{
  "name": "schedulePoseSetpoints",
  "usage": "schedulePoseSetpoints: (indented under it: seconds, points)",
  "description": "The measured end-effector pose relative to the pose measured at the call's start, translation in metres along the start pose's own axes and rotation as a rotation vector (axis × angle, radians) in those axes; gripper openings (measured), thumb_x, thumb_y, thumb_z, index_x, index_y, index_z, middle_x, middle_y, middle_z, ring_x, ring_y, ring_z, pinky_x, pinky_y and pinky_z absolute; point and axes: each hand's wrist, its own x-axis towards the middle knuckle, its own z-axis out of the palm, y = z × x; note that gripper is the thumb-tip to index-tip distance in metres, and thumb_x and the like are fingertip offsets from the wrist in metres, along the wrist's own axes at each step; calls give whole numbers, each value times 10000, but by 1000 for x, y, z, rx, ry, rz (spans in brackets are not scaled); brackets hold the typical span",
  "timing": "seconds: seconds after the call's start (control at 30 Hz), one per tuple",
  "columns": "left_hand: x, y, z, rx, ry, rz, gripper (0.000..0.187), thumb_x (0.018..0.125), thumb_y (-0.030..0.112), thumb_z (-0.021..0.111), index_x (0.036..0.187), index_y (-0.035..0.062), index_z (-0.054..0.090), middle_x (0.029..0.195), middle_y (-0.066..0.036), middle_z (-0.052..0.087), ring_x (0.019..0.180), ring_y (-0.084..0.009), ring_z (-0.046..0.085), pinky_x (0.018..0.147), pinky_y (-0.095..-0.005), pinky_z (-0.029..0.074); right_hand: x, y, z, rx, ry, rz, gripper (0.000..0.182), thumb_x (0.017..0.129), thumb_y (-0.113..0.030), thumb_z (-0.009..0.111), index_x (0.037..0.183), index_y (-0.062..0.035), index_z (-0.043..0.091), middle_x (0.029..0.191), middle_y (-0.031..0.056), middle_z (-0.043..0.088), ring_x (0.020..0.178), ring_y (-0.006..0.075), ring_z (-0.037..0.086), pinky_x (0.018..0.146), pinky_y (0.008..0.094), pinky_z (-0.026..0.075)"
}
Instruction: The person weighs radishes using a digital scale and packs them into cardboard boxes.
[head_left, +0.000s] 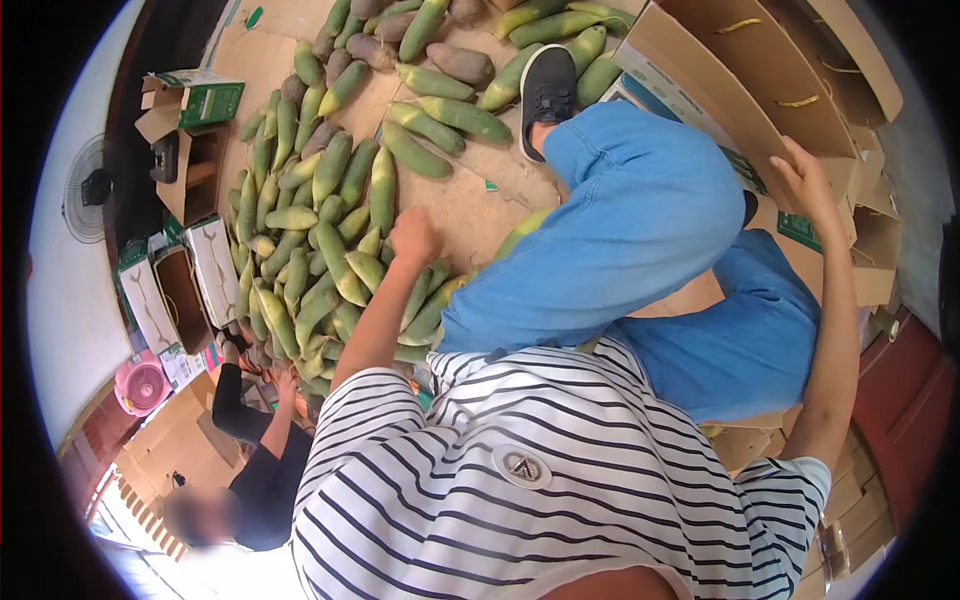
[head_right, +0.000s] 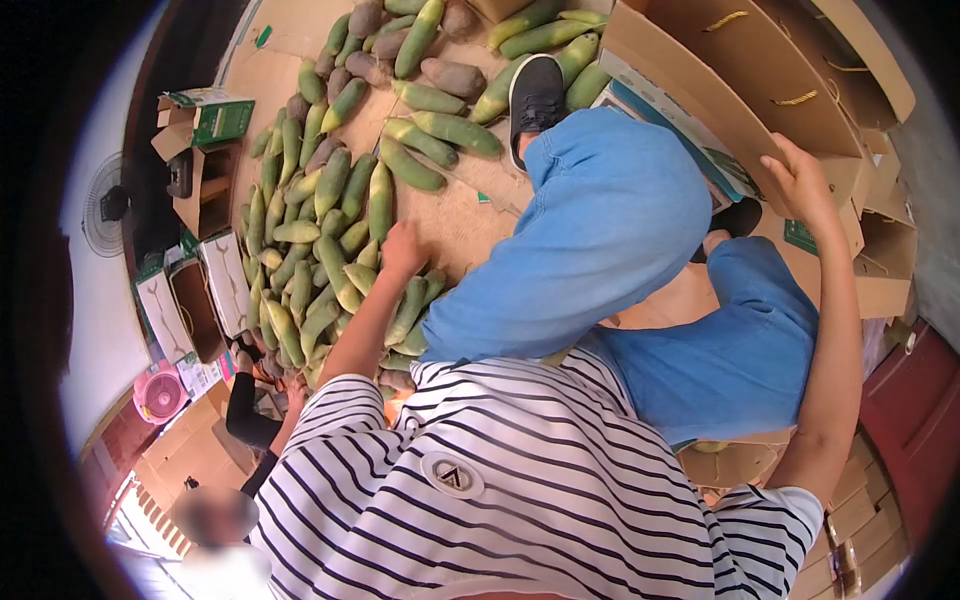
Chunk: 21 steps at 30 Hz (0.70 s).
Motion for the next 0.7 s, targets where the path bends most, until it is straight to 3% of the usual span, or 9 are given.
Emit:
schedulePoseSetpoints:
  seconds: [0.03,0.1,0.2,0.3,0.43,0.47,0.57,0.67,0.7]
  points:
    - [-14,-19,-2,74,-183,-134,485,758,255,670,1174,55,520,1154,-180,535,1095,-332,511,903,-437,446,-1,-1,0,21,3,3,323,896,-142,544,1182,5,522,1013,182,632,930,251,606,839,315,446]
    - [-37,-70,32,116,-227,-265,504,758,251,673,1192,59,506,1239,-167,486,1151,-328,467,920,-428,429,-3,-12,0,-28,4,28,328,901,-141,538,1193,6,518,1016,160,636,914,209,591,836,302,443]
    - [-64,-78,30,202,161,-172,545,755,252,687,1217,53,479,1288,-161,443,1173,-343,433,933,-422,412,0,-6,0,-36,20,2,327,902,-148,540,1191,5,520,1031,164,638,938,218,600,841,305,443]
    - [-58,-92,31,65,498,-259,610,747,249,704,1255,40,439,1299,-156,435,1174,-345,428,936,-422,403,0,3,2,-35,42,-5,326,902,-155,541,1187,2,523,1041,169,637,960,239,606,848,311,442]
    - [-25,-152,57,-427,150,-665,706,744,304,725,1288,3,389,1295,-211,463,1179,-348,477,923,-417,440,0,-2,-1,-33,35,10,332,900,-164,544,1185,4,524,1039,184,633,965,280,605,847,323,444]
    - [-16,-165,57,-472,21,-664,760,730,317,739,1300,-18,363,1275,-236,480,1142,-370,515,894,-411,473,0,-5,0,-39,29,7,334,899,-166,544,1185,4,524,1038,188,632,963,290,605,845,325,444]
    - [5,-144,65,-306,-222,-459,672,741,280,733,1236,-30,400,1187,-231,543,1074,-360,561,854,-415,494,-2,-17,-1,-103,34,12,342,894,-174,549,1184,4,524,1036,200,628,970,308,602,841,332,447]
    - [-5,-81,68,41,-46,-293,535,759,259,715,1137,-13,450,1034,-211,610,991,-341,602,834,-409,500,1,0,-1,-78,24,24,360,887,-176,558,1190,15,517,1039,211,624,977,317,600,849,343,446]
    - [-3,-82,69,-14,-42,-286,502,764,257,708,1112,-3,456,990,-206,617,966,-341,608,822,-416,501,1,4,-1,-79,33,21,368,885,-179,560,1192,20,514,1042,216,622,981,322,599,854,348,444]
